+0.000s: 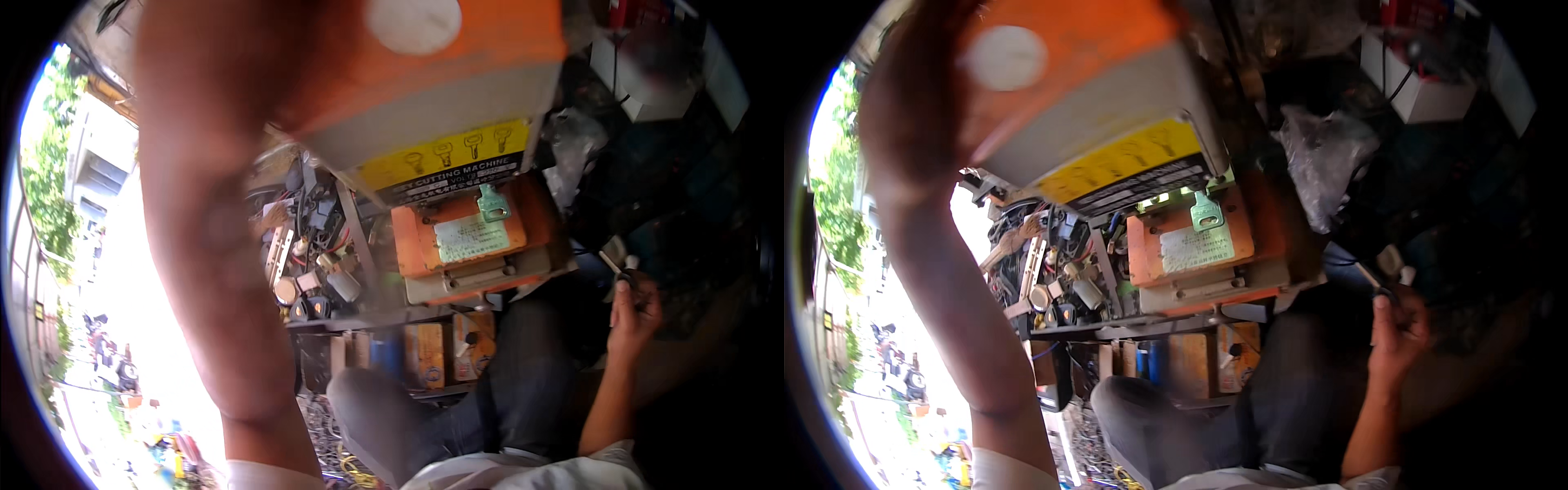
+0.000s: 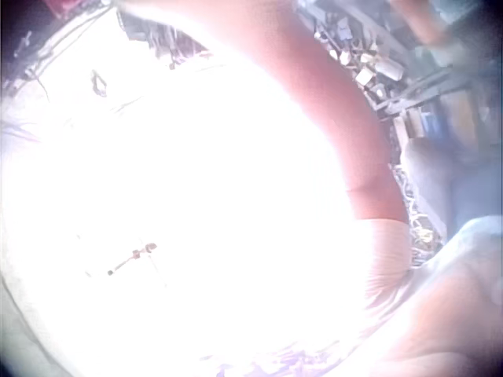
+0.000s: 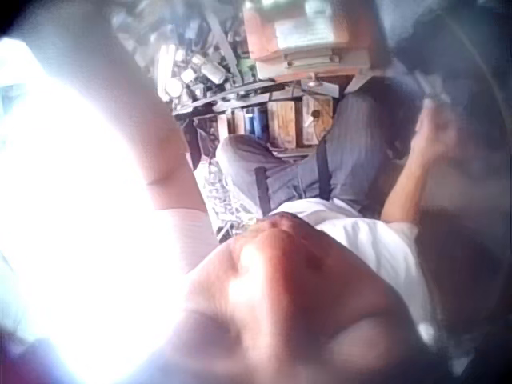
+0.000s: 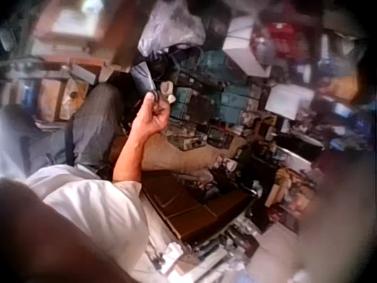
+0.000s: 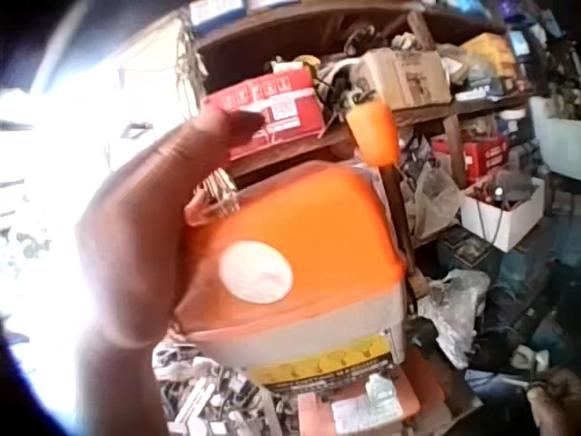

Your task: The person operates a key cutting machine to duplicate keys. They insert a key blank into the machine's vise, lower the cutting arm to machine the key, and then remove the finished key. This process is repeated for multiple keys.

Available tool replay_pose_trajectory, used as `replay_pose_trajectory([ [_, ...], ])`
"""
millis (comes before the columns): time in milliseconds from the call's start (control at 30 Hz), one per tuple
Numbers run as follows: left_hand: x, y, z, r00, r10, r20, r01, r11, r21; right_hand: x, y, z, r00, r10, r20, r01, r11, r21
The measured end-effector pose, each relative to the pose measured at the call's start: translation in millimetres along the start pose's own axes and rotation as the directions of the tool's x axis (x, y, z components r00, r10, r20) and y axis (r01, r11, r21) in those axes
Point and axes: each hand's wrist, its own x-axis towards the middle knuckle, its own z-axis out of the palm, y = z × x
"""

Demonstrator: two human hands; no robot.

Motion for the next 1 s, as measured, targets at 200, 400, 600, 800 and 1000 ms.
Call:
replay_pose_trajectory([
  [200,18.4,-24.9,-27.5,0.976,-0.177,-0.125,0.192,0.973,0.125,3.0,-127.5,59.6,0.696,-0.649,0.307,0.706,0.696,-0.131],
  [400,-12.8,-61.6,-75.8,0.984,-0.160,0.072,0.041,0.609,0.792,9.7,-165.4,127.8,0.274,-0.803,0.529,0.922,0.375,0.092],
  [600,-50.6,-2.6,-75.5,0.955,-0.254,0.152,0.180,0.907,0.381,10.4,-164.2,126.2,0.211,-0.819,0.533,0.940,0.320,0.120],
  [800,-39.0,-73.8,-155.5,0.810,-0.215,0.546,0.436,0.843,-0.314,-7.5,-174.9,109.7,0.254,-0.821,0.512,0.906,0.387,0.170],
  [1000,-18.8,-98.2,-117.5,0.864,-0.503,0.017,0.498,0.851,-0.166,-12.8,-176.7,114.4,0.273,-0.796,0.540,0.892,0.419,0.166],
])
